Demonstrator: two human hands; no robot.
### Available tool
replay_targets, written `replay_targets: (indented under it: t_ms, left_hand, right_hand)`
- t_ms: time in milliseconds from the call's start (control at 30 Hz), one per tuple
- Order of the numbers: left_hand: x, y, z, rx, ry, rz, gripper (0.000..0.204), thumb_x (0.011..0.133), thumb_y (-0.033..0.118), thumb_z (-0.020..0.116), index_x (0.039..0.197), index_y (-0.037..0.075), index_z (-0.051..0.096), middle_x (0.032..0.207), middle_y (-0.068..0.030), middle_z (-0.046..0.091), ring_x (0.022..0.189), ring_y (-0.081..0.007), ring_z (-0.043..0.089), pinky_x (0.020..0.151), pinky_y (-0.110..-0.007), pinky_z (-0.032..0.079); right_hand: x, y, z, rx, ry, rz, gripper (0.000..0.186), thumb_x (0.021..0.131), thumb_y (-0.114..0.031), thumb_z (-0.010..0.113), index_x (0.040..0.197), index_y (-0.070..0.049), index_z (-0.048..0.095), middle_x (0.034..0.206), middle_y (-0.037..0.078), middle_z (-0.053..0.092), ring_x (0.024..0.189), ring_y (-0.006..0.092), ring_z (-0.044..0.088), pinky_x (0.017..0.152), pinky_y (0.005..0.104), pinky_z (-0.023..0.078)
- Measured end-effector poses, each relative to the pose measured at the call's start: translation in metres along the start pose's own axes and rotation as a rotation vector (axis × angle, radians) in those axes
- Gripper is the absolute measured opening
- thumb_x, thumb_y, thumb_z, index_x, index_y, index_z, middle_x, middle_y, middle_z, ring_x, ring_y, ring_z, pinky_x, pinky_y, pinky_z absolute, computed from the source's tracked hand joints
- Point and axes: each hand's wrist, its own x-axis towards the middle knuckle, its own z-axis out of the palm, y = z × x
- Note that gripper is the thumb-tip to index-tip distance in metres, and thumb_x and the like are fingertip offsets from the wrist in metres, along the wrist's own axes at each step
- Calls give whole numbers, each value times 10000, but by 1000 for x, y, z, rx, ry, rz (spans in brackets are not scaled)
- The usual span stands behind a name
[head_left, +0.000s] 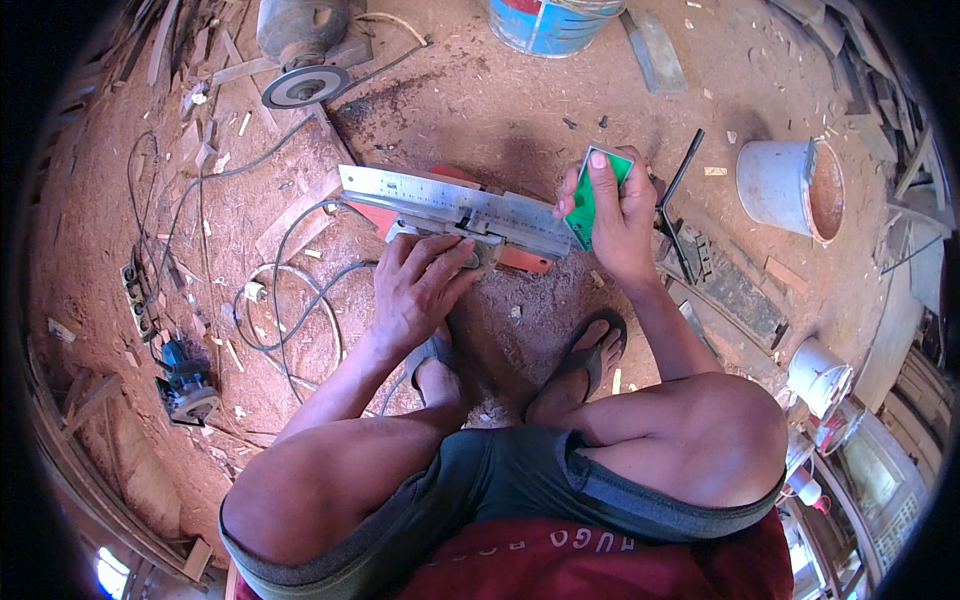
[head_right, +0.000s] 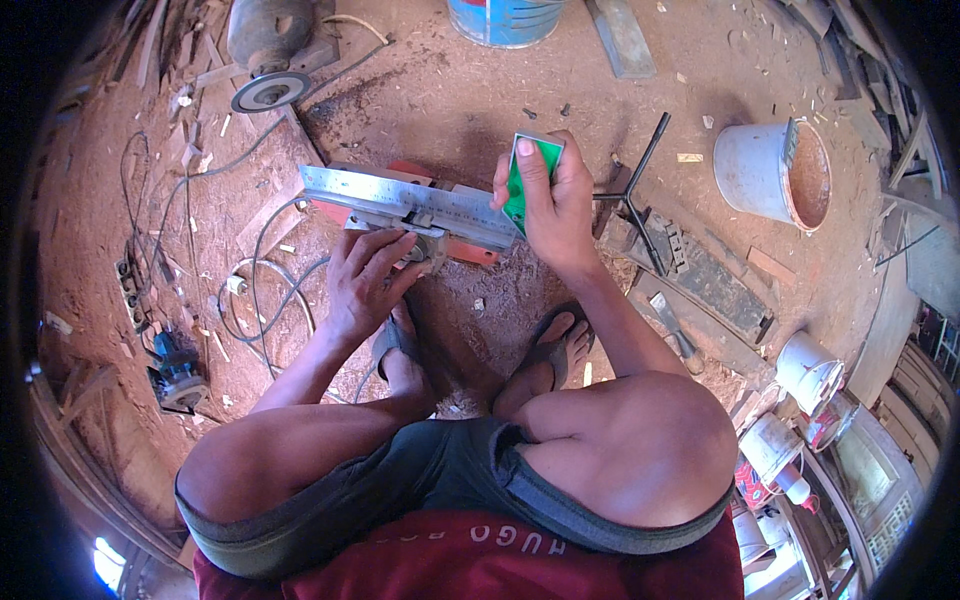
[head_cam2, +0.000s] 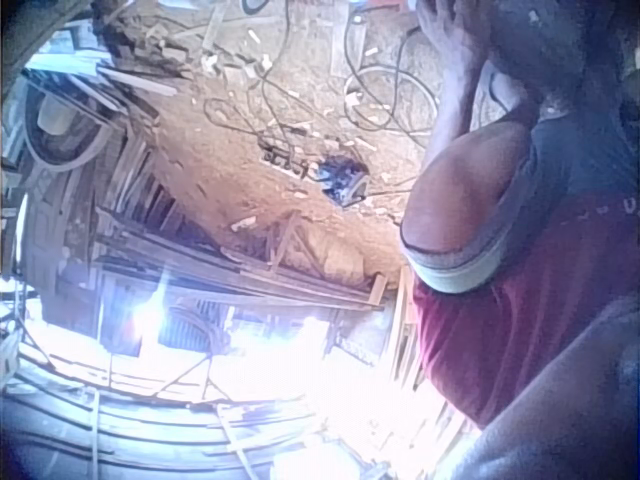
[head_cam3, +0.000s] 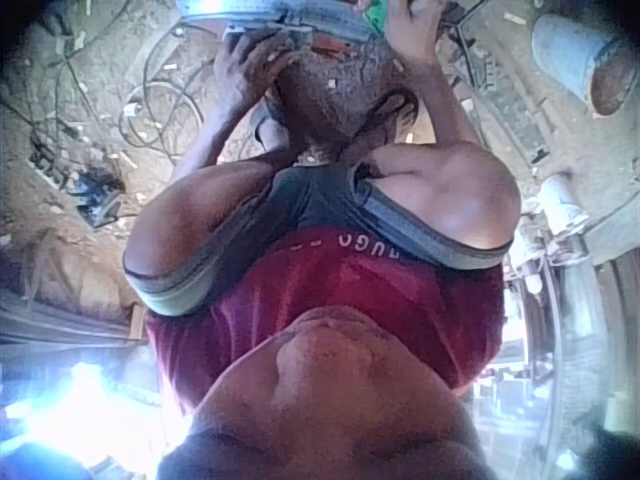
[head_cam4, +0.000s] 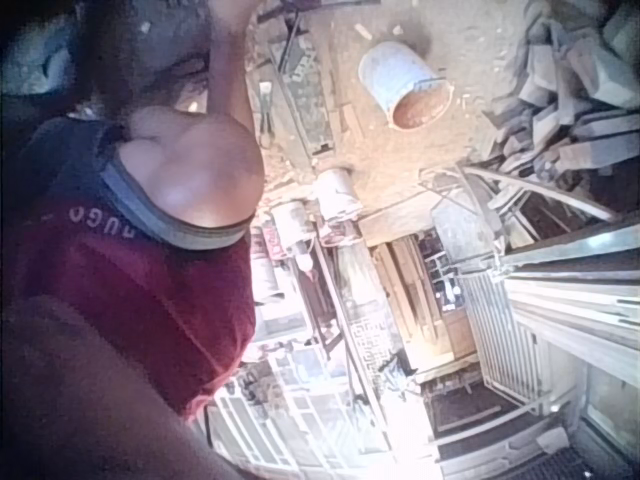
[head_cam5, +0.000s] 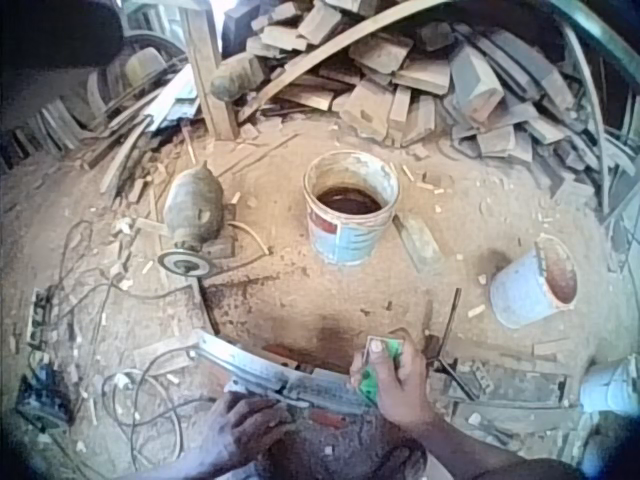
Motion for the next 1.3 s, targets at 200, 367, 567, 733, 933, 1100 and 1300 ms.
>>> replay_targets:
  t_ms: [200, 367, 567, 733, 933, 1100, 1300]
  left_hand:
    - [0, 0, -1, 5, -7, -4, 431, 733, 207, 836, 1140, 121, 721, 1111, -24, 674, 920, -252, 606, 770, -388, 519]
    - [0, -2, 0, 15, -8, -8, 465, 691, 182, 873, 1123, 99, 724, 1091, -46, 682, 932, -264, 632, 779, -388, 532]
    - [1, 2, -2, 32, -25, -11, 477, 677, 175, 886, 1117, 86, 727, 1095, -55, 688, 956, -268, 646, 790, -390, 541]
    - [-1, 0, 0, 20, 0, 8, 430, 743, 209, 831, 1150, 124, 721, 1124, -16, 674, 925, -247, 605, 773, -383, 516]
    - [0, 0, -1, 16, 2, 15, 434, 741, 203, 827, 1154, 121, 721, 1124, -18, 674, 927, -251, 607, 782, -384, 520]
    - [-1, -1, 0, 8, 1, 19, 435, 735, 200, 826, 1148, 118, 722, 1129, -21, 675, 928, -255, 607, 780, -384, 520]
    - [0, 0, -2, 5, -6, 20, 420, 748, 193, 812, 1152, 122, 722, 1144, -20, 672, 934, -256, 608, 780, -384, 520]
  right_hand:
    - [1, 1, 0, 21, -2, 19, 214, 1093, -239, 466, 993, -51, 438, 764, 84, 612, 625, 128, 611, 588, 306, 535]
    - [2, 0, -1, 7, -9, 19, 202, 1095, -235, 459, 986, -65, 439, 760, 95, 603, 637, 142, 616, 598, 317, 552]
    - [2, 1, -2, 8, -2, 29, 203, 1096, -234, 456, 985, -64, 439, 770, 99, 608, 636, 143, 616, 595, 317, 552]
    - [1, 1, 0, 13, 7, 36, 196, 1095, -231, 458, 997, -62, 447, 773, 100, 610, 637, 144, 616, 593, 318, 553]
    - [1, 1, 1, 56, 14, 39, 225, 1089, -251, 478, 998, -49, 441, 768, 79, 619, 617, 128, 615, 583, 302, 534]
    - [1, -1, 0, 25, 17, 40, 224, 1089, -252, 478, 1000, -50, 442, 760, 82, 617, 614, 129, 612, 581, 306, 534]
    - [1, -2, 0, 31, 13, 47, 200, 1091, -238, 470, 1007, -58, 462, 771, 89, 612, 634, 138, 618, 591, 318, 553]
